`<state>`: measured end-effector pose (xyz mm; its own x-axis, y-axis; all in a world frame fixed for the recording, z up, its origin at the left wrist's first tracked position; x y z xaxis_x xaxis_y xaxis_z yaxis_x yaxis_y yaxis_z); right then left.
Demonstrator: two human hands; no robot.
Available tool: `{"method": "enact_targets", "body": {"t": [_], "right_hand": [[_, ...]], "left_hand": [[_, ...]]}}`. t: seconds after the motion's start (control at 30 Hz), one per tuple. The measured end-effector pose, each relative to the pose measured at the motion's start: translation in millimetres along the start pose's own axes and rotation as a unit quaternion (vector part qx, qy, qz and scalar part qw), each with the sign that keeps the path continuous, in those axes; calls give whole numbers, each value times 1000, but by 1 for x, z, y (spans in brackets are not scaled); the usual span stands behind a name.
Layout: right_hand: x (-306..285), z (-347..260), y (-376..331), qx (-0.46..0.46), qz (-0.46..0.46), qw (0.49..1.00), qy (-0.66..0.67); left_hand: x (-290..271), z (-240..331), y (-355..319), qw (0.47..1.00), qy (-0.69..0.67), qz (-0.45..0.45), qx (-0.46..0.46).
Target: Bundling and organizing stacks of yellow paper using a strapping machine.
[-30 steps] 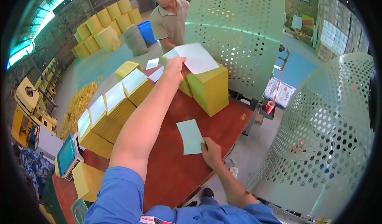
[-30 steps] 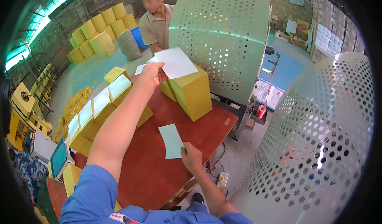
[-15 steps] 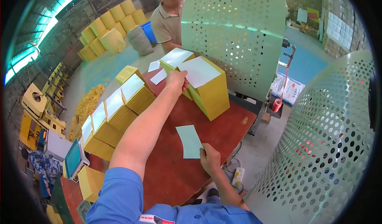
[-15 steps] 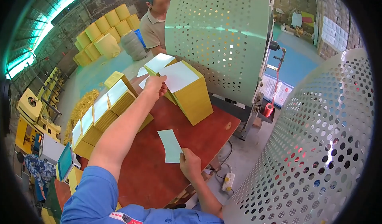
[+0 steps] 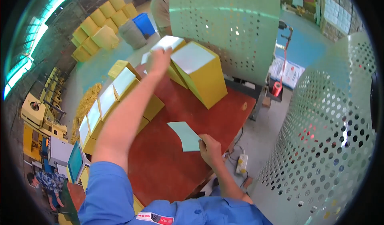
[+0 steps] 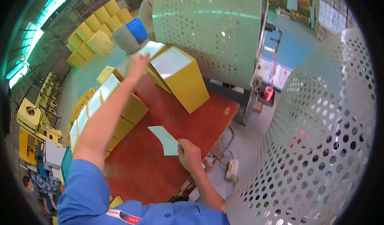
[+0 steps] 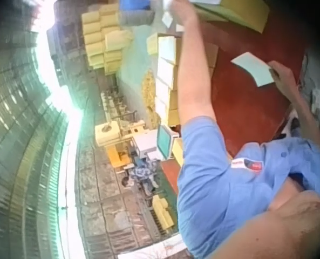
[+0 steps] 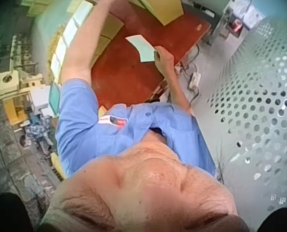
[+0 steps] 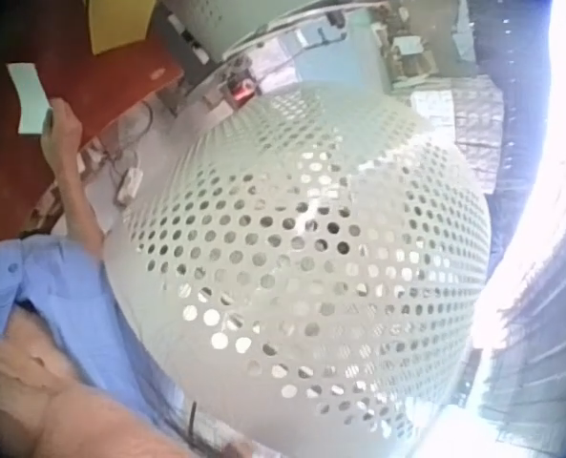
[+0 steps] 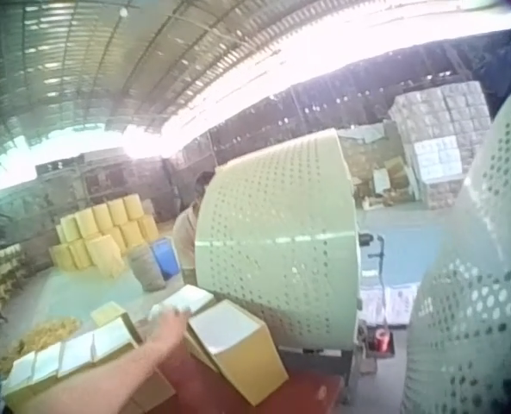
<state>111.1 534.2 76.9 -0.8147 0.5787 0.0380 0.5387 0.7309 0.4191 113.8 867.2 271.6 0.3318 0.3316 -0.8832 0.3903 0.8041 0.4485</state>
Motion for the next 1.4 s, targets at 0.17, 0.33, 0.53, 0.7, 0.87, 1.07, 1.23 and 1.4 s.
{"method": "enact_targets", "body": {"t": [0.17, 0.33, 0.53, 0.7, 0.87, 1.07, 1.23, 1.4], "right_hand": [[-11, 17, 8, 37, 46, 997, 58], [-26, 59, 58, -5, 279, 949, 143], [-38, 76, 142, 33, 343, 938, 44], [-40, 93, 161, 30, 254, 967, -24], [-32, 69, 105, 36, 237, 965, -108], [-33, -12, -49, 40, 96, 994, -39], [-37, 5, -204, 238, 92, 798, 546], [8, -41, -239, 411, 88, 691, 587]], "left_hand": [[-19, 73, 5, 954, 1, 78, 289], [36, 81, -6, 957, 20, -81, 277], [44, 74, -4, 959, -28, -58, 275], [50, 81, -6, 959, 6, -114, 259], [28, 71, -48, 946, -28, -128, 296], [-62, 8, -182, 904, -155, -94, 386], [-170, -34, -314, 865, -119, -137, 468], [-234, -54, -379, 883, 49, -49, 465]]}}
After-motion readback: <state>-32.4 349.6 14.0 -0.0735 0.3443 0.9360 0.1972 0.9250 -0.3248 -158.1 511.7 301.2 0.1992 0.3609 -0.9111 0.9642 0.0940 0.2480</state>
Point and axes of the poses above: each hand's wrist, its own y-axis towards the middle knuckle, its own x-axis out of the palm, z = x × y, the point moved 2 cm from there along y, towards the middle knuckle, and after that the axes turned 14 degrees about y, right-handed, at the moved point
